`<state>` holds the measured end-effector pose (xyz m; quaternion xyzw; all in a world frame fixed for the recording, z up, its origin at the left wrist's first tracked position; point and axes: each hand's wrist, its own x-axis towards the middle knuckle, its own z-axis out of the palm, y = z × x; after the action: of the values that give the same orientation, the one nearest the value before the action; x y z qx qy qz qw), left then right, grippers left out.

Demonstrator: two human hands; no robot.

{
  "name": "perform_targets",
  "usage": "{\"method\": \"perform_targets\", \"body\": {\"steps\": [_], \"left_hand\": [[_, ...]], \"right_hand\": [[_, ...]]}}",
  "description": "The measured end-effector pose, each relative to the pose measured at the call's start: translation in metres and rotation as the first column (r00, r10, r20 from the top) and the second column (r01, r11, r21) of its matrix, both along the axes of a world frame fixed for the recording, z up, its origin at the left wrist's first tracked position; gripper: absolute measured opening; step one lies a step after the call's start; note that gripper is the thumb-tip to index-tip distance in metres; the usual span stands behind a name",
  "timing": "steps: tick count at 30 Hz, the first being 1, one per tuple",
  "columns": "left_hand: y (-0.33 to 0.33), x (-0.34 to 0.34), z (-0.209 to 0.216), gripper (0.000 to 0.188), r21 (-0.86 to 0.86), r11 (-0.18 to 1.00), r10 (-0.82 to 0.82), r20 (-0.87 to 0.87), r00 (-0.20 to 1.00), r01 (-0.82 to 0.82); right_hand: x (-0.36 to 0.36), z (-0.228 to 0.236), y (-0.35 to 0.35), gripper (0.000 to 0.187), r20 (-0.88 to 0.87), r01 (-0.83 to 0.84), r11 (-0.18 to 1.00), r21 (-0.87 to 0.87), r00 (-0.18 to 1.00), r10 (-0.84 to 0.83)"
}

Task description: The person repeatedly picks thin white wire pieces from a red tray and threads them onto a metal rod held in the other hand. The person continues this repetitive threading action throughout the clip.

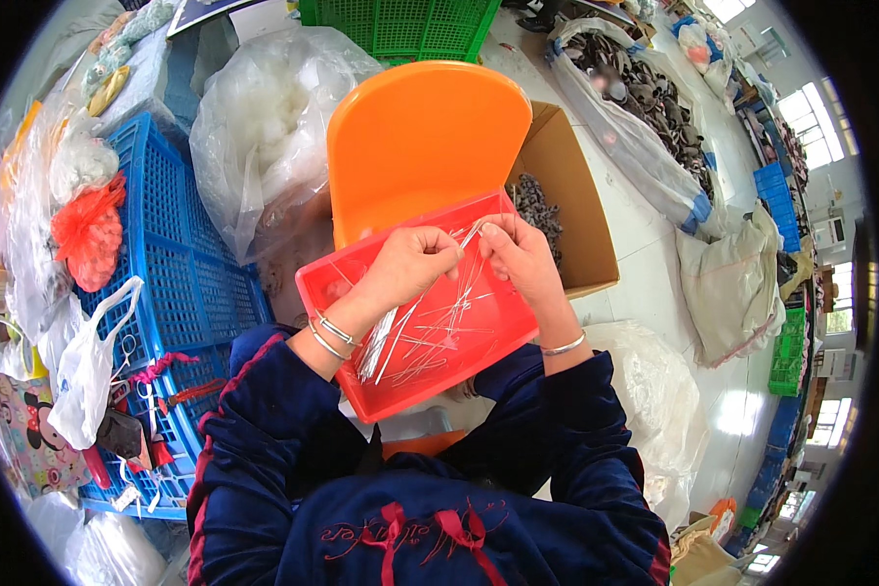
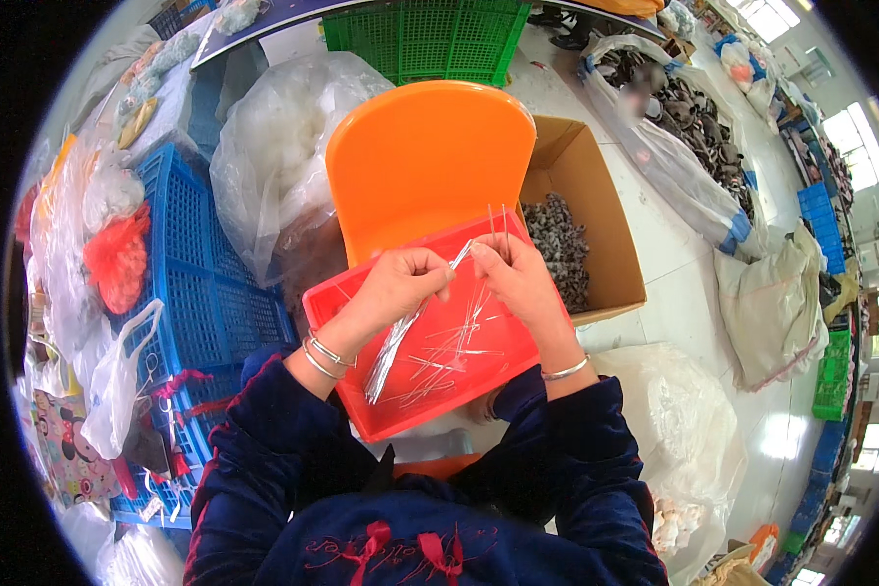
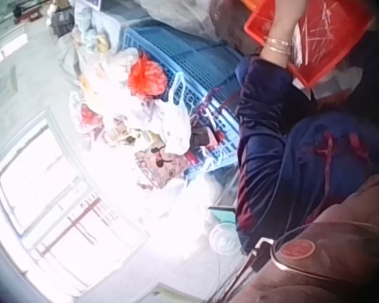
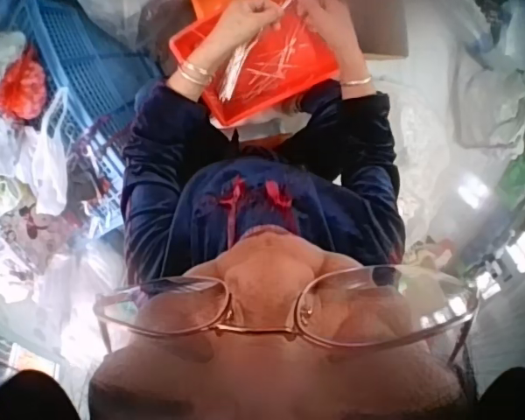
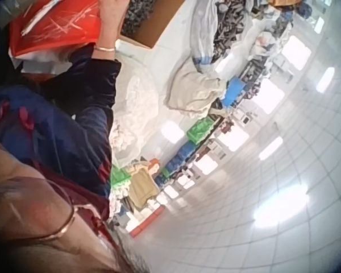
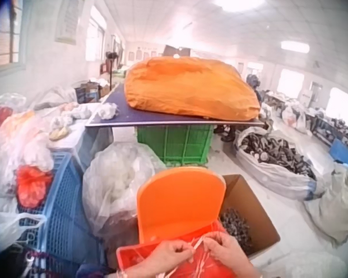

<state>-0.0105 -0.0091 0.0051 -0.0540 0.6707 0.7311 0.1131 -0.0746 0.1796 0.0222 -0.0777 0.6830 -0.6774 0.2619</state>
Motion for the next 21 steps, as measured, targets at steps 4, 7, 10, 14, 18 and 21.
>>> {"method": "perform_targets", "body": {"steps": [4, 7, 10, 14, 18, 21], "left_hand": [[-0.003, 0.001, -0.002, 0.018, -0.05, 0.993, -0.104, 0.004, 0.995, 0.104], [-0.005, 0.002, -0.006, 0.015, -0.117, 0.993, -0.031, -0.029, 0.999, 0.027], [-0.012, -0.003, -0.01, 0.015, -0.047, 0.998, 0.035, -0.046, 0.998, -0.038], [-0.024, -0.006, -0.011, 0.014, 0.0, 0.995, 0.103, -0.075, 0.992, -0.104], [-0.03, -0.004, 0.0, 0.015, -0.076, 0.989, 0.122, -0.043, 0.992, -0.125], [-0.032, -0.004, -0.004, 0.017, -0.039, 0.992, 0.118, -0.05, 0.992, -0.12]], "right_hand": [[0.008, -0.002, -0.001, 0.021, 0.023, -0.056, 0.998, 0.008, 0.998, 0.056], [-0.005, -0.004, 0.008, 0.019, 0.125, -0.108, 0.993, 0.048, 0.987, 0.101], [-0.006, -0.039, 0.014, 0.018, -0.289, -0.257, 0.87, 0.422, 0.871, 0.397], [0.006, -0.075, 0.015, 0.022, -0.145, -0.347, 0.411, 0.843, 0.589, 0.795], [0.012, -0.089, 0.016, 0.019, -0.12, -0.288, 0.314, 0.905, 0.536, 0.836], [0.01, -0.088, 0.018, 0.02, -0.192, -0.243, 0.353, 0.903, 0.507, 0.84]]}}
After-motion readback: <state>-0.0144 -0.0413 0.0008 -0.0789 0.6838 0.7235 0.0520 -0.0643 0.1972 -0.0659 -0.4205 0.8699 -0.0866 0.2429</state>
